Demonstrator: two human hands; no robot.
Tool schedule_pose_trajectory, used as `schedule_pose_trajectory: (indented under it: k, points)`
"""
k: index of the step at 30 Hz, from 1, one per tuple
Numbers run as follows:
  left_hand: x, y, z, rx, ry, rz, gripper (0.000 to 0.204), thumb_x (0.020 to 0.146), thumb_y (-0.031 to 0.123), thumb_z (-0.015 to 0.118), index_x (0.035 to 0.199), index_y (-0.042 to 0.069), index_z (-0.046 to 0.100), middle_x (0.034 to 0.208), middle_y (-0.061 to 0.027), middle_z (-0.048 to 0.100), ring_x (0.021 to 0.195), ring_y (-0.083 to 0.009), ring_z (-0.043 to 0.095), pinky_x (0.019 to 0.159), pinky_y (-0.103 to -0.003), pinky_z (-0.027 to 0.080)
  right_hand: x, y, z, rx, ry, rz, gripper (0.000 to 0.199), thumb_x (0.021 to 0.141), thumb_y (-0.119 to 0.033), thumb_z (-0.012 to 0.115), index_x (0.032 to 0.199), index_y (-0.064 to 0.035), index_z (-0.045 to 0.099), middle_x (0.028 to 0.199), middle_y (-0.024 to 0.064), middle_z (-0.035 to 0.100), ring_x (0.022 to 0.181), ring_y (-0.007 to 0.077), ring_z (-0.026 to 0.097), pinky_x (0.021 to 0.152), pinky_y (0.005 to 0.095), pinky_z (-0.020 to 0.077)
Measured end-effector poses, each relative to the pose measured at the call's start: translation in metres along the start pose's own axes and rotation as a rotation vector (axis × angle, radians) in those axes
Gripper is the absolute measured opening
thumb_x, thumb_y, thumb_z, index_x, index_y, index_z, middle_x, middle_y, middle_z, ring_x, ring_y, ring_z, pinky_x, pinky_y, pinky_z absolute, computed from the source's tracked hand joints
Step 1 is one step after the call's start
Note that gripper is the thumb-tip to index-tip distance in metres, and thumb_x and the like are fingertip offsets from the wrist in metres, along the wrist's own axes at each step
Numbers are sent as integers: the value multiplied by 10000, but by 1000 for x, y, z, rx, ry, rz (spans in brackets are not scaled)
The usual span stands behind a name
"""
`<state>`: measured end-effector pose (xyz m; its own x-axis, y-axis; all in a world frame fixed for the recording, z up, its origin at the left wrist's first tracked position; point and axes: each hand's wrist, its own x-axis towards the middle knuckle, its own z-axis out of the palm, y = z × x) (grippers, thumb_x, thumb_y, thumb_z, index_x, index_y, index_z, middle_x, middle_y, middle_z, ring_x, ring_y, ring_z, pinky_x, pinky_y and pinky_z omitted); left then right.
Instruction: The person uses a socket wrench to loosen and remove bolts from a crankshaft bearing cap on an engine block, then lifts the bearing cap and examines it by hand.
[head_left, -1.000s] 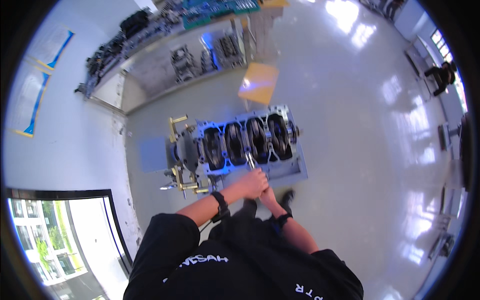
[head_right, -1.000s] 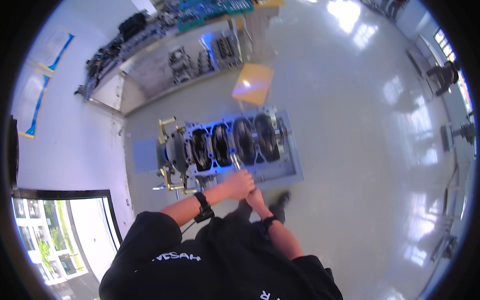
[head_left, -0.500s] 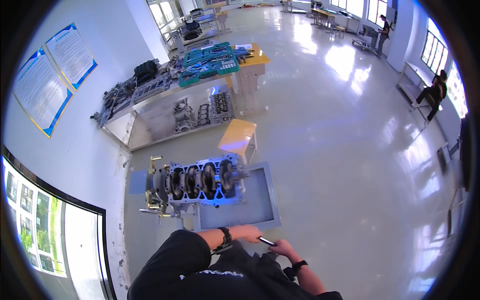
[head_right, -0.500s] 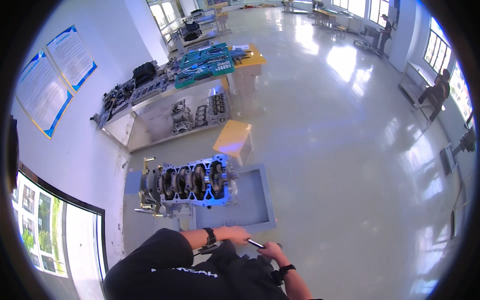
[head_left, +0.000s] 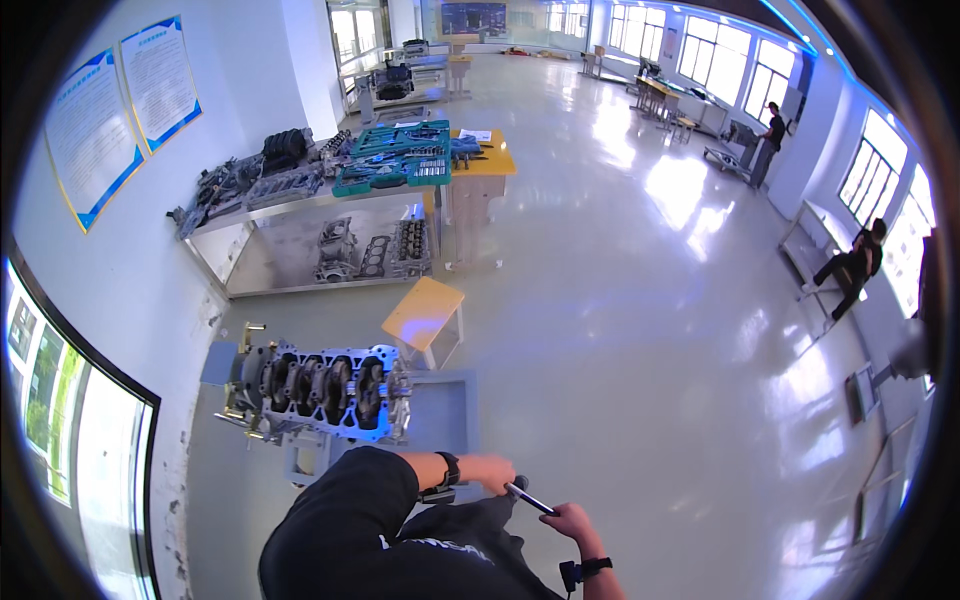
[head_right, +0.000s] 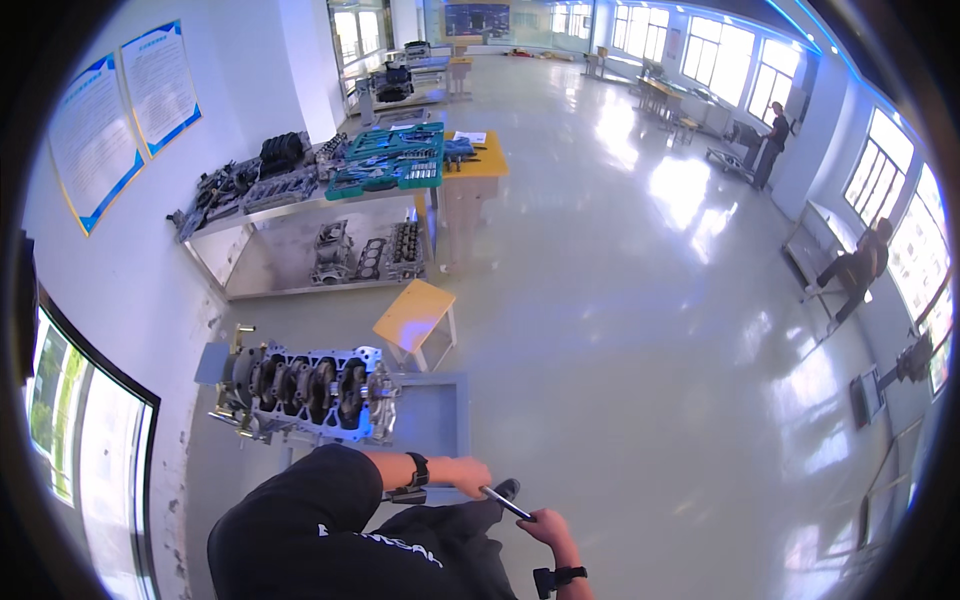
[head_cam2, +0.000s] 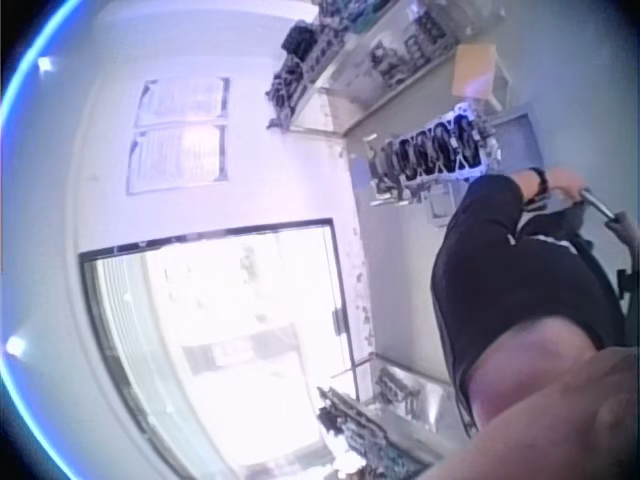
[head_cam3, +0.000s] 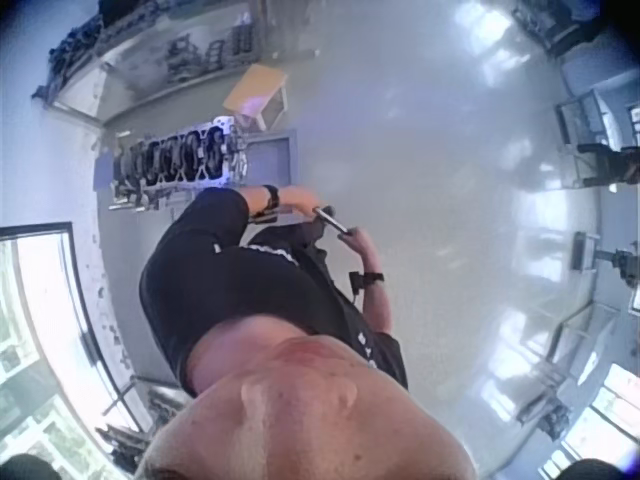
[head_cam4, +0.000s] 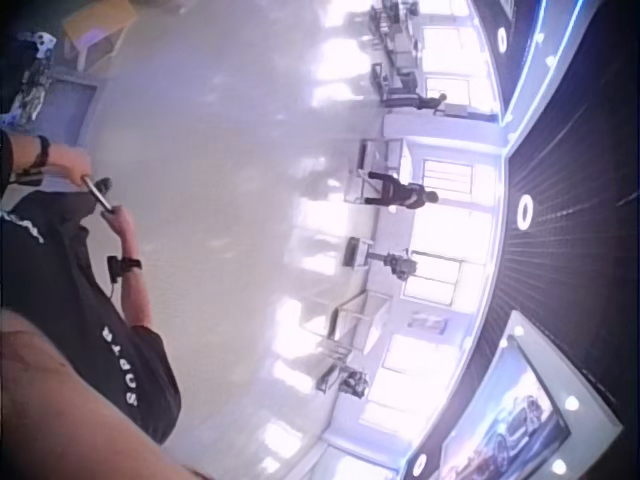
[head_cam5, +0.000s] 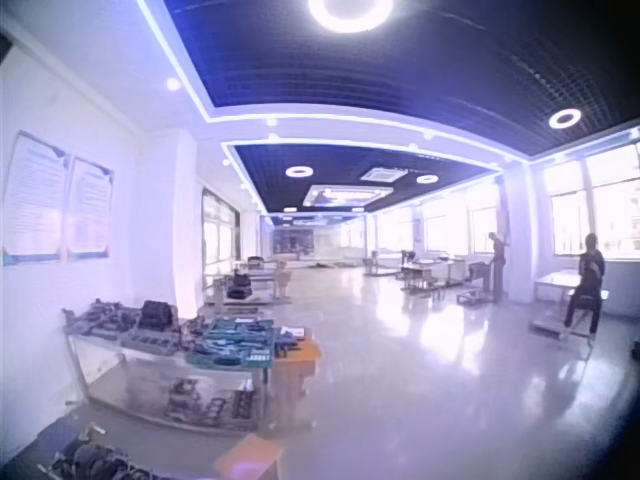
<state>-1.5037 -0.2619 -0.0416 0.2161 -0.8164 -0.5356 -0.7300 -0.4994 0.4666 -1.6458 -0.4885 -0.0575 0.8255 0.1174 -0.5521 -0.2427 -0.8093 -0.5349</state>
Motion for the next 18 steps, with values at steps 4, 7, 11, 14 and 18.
schedule_pose_trajectory:
  k: [4,7,11,14,18]
  points:
    - [70,-29,-41,22,105,-22,213,653,220,593,739,45,680,695,-148,649,682,-335,630,585,-431,502,70,44,-61,-55,-75,-12,414,720,-464,635,810,-65,700,720,180,643,699,337,632,663,423,497]
    - [120,-64,-89,95,182,-46,209,631,199,593,728,34,676,705,-157,650,685,-335,633,592,-431,506,124,61,-112,-76,-114,-14,434,728,-450,628,833,-33,689,727,195,643,725,353,632,691,419,493]
    - [173,-101,-165,27,197,-102,195,627,186,588,726,42,676,704,-158,646,679,-347,629,588,-441,503,201,53,-210,-36,-170,-62,475,716,-464,625,800,1,670,720,203,640,729,348,635,694,411,489]
    - [218,-120,-238,-33,194,-114,190,639,191,583,731,53,677,706,-152,646,679,-350,625,594,-444,501,269,61,-273,-60,-169,-105,462,747,-441,634,711,20,633,595,137,594,563,236,591,559,382,459]
    - [294,-160,-305,-89,231,-138,207,653,207,583,744,42,668,727,-164,644,699,-364,618,608,-451,494,366,71,-353,-41,-256,-166,430,754,-416,631,749,13,637,606,123,596,580,226,601,569,373,464]
